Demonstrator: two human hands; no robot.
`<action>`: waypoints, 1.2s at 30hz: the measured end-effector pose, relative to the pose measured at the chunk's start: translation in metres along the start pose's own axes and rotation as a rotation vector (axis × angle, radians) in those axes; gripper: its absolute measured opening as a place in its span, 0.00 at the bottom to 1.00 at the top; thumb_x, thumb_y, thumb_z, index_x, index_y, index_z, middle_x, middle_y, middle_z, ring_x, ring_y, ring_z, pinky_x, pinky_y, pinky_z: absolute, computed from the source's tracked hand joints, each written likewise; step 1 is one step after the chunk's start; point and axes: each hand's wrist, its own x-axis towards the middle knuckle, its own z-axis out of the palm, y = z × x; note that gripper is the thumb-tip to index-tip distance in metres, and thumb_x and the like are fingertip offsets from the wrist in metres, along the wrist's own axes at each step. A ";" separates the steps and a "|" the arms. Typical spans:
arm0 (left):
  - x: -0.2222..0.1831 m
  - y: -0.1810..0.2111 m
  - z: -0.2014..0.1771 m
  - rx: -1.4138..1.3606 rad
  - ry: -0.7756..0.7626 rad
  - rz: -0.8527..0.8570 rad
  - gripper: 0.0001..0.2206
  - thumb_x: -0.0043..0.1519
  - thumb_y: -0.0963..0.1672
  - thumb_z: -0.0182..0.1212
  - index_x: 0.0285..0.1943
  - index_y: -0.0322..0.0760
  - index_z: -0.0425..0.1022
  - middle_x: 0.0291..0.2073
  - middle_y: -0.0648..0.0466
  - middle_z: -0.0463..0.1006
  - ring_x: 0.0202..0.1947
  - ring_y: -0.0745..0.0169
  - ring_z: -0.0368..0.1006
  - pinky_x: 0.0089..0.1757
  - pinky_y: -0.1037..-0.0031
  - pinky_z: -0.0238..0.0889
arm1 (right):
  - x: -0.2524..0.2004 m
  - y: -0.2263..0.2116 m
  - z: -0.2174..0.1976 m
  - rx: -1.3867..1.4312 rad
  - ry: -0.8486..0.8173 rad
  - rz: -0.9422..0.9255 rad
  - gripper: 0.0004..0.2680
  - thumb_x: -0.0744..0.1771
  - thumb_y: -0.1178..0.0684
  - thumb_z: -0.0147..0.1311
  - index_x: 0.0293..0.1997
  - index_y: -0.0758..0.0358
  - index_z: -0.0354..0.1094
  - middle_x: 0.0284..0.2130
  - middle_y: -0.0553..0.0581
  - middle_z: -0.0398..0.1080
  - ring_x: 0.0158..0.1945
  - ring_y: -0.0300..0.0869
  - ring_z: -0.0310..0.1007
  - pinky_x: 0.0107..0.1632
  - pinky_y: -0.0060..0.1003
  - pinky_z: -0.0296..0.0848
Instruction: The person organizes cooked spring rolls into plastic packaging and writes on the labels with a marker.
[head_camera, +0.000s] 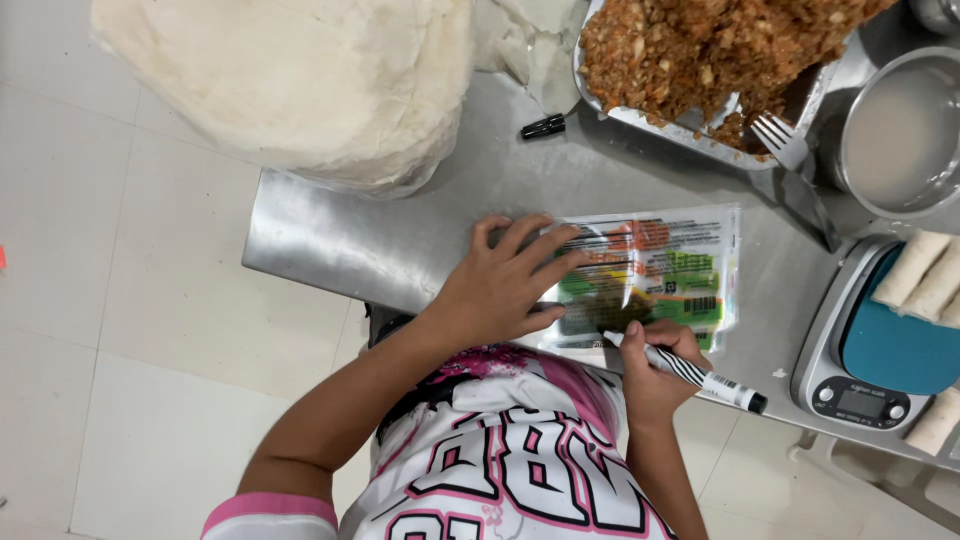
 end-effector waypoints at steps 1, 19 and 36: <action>-0.001 0.000 0.000 0.008 -0.004 -0.001 0.32 0.56 0.52 0.69 0.69 0.47 0.65 0.67 0.50 0.64 0.67 0.45 0.57 0.56 0.48 0.47 | -0.001 0.000 0.001 0.007 -0.001 0.000 0.10 0.66 0.65 0.65 0.28 0.69 0.63 0.21 0.62 0.69 0.23 0.43 0.67 0.32 0.35 0.64; 0.001 0.001 -0.003 0.005 -0.042 -0.019 0.30 0.57 0.52 0.68 0.68 0.45 0.66 0.68 0.50 0.63 0.68 0.46 0.55 0.56 0.47 0.47 | 0.006 -0.007 -0.002 0.024 0.042 -0.023 0.12 0.67 0.66 0.63 0.27 0.67 0.60 0.21 0.61 0.66 0.24 0.41 0.67 0.33 0.34 0.61; 0.001 0.001 0.000 0.043 -0.045 -0.019 0.33 0.57 0.53 0.67 0.72 0.47 0.63 0.69 0.51 0.62 0.68 0.47 0.55 0.56 0.48 0.47 | 0.015 0.012 -0.010 -0.089 0.142 0.021 0.12 0.69 0.63 0.66 0.30 0.69 0.62 0.25 0.63 0.69 0.32 0.39 0.71 0.38 0.34 0.64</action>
